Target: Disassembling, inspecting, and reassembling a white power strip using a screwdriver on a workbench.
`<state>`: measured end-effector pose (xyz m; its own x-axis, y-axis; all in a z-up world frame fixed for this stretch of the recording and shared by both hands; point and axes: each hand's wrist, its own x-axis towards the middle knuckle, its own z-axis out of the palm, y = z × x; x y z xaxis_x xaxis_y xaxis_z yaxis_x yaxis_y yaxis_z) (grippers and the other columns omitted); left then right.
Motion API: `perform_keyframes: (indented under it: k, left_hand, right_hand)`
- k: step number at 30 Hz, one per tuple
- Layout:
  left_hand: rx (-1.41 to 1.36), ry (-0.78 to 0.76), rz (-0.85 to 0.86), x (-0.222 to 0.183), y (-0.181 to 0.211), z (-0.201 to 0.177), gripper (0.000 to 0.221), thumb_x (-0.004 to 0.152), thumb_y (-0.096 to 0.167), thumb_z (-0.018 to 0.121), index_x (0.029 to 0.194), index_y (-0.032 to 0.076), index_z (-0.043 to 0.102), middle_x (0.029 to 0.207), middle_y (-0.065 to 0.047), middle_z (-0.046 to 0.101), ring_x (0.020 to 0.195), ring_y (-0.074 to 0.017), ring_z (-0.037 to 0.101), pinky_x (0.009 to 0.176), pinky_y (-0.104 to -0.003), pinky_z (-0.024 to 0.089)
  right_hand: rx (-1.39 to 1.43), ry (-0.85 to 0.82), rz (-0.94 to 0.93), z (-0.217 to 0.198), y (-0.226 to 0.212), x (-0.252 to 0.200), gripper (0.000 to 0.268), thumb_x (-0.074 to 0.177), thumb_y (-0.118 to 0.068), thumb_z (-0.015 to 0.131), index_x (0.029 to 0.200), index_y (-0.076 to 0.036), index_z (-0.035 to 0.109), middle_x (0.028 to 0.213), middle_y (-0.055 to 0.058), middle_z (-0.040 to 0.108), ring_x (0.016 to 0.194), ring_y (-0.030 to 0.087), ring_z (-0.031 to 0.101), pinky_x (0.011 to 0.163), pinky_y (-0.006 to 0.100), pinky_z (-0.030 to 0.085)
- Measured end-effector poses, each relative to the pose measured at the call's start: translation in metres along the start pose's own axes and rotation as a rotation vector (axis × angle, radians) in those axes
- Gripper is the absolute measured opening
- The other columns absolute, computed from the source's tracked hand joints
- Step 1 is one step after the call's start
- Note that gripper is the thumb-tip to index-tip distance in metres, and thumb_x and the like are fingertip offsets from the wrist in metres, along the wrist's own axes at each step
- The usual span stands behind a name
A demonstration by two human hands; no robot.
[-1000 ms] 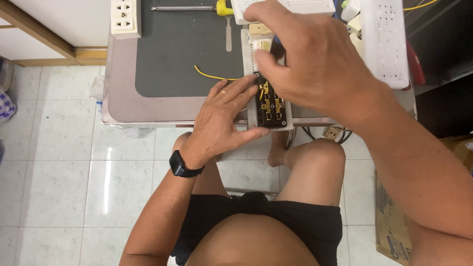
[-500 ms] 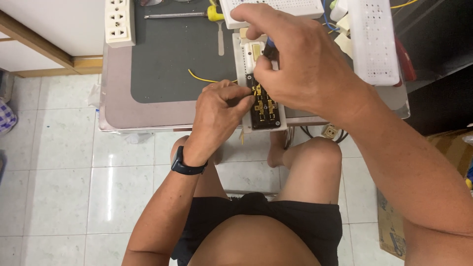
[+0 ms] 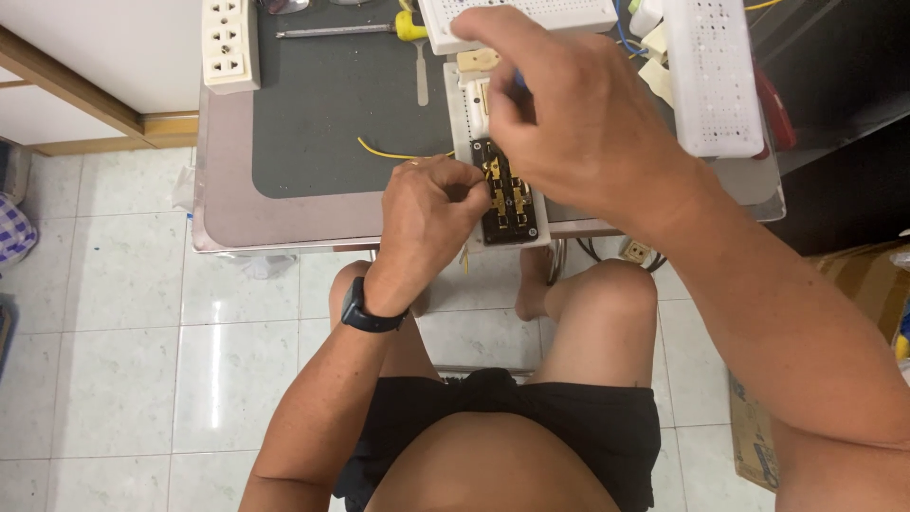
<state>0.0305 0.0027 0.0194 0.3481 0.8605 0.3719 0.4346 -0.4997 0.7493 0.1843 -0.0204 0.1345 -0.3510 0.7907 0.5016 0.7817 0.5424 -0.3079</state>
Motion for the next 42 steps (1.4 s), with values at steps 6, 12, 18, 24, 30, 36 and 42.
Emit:
perform_keyframes:
  k: [6, 12, 18, 24, 30, 36, 42]
  left_hand:
    - [-0.19, -0.031, -0.004, -0.003, -0.011, -0.001, 0.017, 0.075, 0.005, 0.061, 0.062, 0.016, 0.059, 0.061, 0.01, 0.058, 0.06, -0.007, 0.046, 0.084, -0.028, 0.041]
    - [-0.166, -0.024, 0.059, -0.007, -0.01, -0.004, 0.018, 0.081, 0.007, 0.065, 0.066, 0.017, 0.061, 0.068, 0.009, 0.062, 0.068, -0.0076, 0.052, 0.091, -0.032, 0.038]
    - [-0.162, -0.036, 0.06, -0.009, -0.006, -0.006, 0.018, 0.082, 0.006, 0.063, 0.068, 0.018, 0.059, 0.069, 0.01, 0.058, 0.069, -0.0078, 0.05, 0.088, -0.031, 0.037]
    - [-0.165, -0.008, 0.128, -0.011, -0.006, -0.004, 0.02, 0.084, 0.003, 0.064, 0.07, 0.016, 0.058, 0.066, 0.009, 0.055, 0.068, -0.0095, 0.047, 0.087, -0.033, 0.039]
    - [-0.158, -0.019, 0.127, -0.012, -0.008, -0.004, 0.02, 0.085, 0.004, 0.066, 0.072, 0.016, 0.059, 0.069, 0.009, 0.057, 0.07, -0.0097, 0.049, 0.088, -0.033, 0.04]
    - [-0.152, -0.023, 0.115, -0.012, -0.007, -0.005, 0.02, 0.084, 0.004, 0.065, 0.07, 0.016, 0.057, 0.068, 0.009, 0.056, 0.069, -0.0099, 0.049, 0.088, -0.032, 0.039]
    - [-0.141, -0.023, 0.134, -0.012, -0.008, -0.005, 0.019, 0.084, 0.003, 0.066, 0.072, 0.016, 0.058, 0.068, 0.008, 0.057, 0.071, -0.0105, 0.051, 0.087, -0.033, 0.04]
  right_hand:
    - [0.079, -0.027, 0.046, -0.007, -0.002, -0.004, 0.047, 0.087, 0.011, 0.054, 0.134, 0.003, 0.052, 0.085, 0.009, 0.064, 0.059, 0.021, 0.057, 0.057, 0.037, 0.044]
    - [0.054, 0.073, 0.03, -0.023, -0.004, -0.018, 0.034, 0.096, 0.013, 0.057, 0.13, 0.012, 0.06, 0.085, 0.014, 0.063, 0.058, 0.02, 0.054, 0.055, 0.033, 0.043]
    - [0.003, 0.108, 0.148, -0.032, -0.007, -0.048, 0.03, 0.097, 0.009, 0.068, 0.127, 0.007, 0.064, 0.087, 0.012, 0.065, 0.064, 0.018, 0.059, 0.068, 0.031, 0.049]
    - [0.028, 0.136, 0.142, -0.026, -0.001, -0.055, 0.031, 0.096, 0.01, 0.07, 0.126, 0.005, 0.062, 0.092, 0.012, 0.068, 0.067, 0.018, 0.061, 0.072, 0.029, 0.052]
    - [0.034, 0.13, 0.165, -0.018, 0.0, -0.055, 0.031, 0.094, 0.008, 0.07, 0.124, 0.003, 0.063, 0.089, 0.01, 0.067, 0.059, 0.018, 0.057, 0.062, 0.029, 0.047]
    - [0.047, 0.15, 0.138, -0.016, 0.001, -0.057, 0.03, 0.095, 0.008, 0.069, 0.124, 0.005, 0.063, 0.087, 0.011, 0.067, 0.069, 0.02, 0.064, 0.072, 0.031, 0.053]
    - [0.013, 0.15, 0.108, -0.012, 0.005, -0.056, 0.027, 0.094, 0.011, 0.071, 0.119, 0.004, 0.063, 0.085, 0.01, 0.067, 0.071, 0.02, 0.064, 0.069, 0.031, 0.054]
